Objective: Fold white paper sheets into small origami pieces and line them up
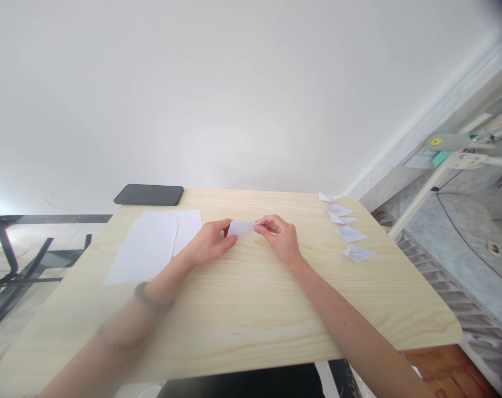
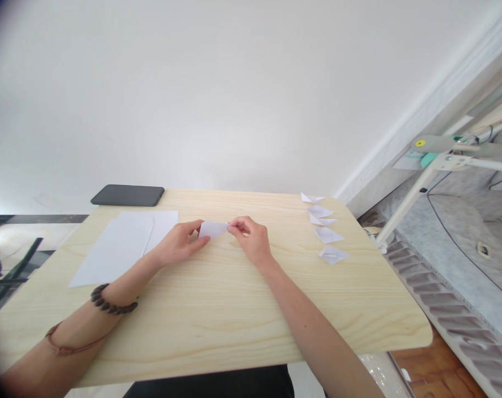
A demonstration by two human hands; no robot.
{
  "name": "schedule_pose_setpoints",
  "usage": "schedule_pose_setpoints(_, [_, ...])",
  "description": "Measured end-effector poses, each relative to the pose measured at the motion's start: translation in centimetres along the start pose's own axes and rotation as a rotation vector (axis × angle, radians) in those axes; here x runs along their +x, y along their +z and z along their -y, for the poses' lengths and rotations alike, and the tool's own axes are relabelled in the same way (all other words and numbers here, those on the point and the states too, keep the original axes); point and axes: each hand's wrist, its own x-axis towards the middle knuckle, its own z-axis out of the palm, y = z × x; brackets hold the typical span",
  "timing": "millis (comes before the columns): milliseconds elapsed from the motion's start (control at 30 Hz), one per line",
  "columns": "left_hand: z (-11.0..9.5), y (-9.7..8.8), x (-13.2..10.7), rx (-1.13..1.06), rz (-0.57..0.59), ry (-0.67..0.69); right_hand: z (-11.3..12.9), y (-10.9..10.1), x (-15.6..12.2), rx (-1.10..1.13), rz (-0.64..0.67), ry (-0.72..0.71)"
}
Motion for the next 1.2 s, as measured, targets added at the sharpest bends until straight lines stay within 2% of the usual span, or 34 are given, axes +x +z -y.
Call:
schedule_pose_setpoints(67, [-0.3, 0.0, -0.1, -0.078, 0.038, -0.055, 0.1, 0.0, -0.1, 0.001, 0.020, -0.012])
schedule_pose_setpoints(167, [-0.8, -0.1, -0.1, -0.198, 0.014, -0.116, 0.4, 0.0, -0.2, -0.037, 0.069, -0.074])
schedule_pose_setpoints(267, [-1.2, -0.1, 0.0, -0.288, 0.003, -0.155, 0.8, 0.0, -0.2, -0.111, 0.099, -0.199])
schedule_pose_setpoints(400, [-1.3, -0.2, 0.0, -0.372, 0.046, -0.241, 1.1, -0.1, -0.1, -0.207, 0.100, -0.348])
schedule_pose_setpoints(500, [-1.1, -0.2, -0.1, -0.397, 0.076, -0.320, 1.2, -0.1, -0.1, -0.225, 0.133, -0.378])
schedule_pose_setpoints(800, [-0.3, 0.0, 0.1, -0.444, 0.052, -0.338, 1.5, 0.0, -0.4, -0.250, 0.197, -0.425])
schedule_pose_setpoints(967, [-0.2, 0.0, 0.0, -0.518, 0.082, -0.383, 2.0, -0.3, -0.5, -0.214, 0.240, -0.396])
schedule_pose_setpoints(1200, [-0.2, 0.1, 0.0, -0.496, 0.068, -0.376, 1.5, -0.1, -0.6, -0.088, 0.225, -0.156])
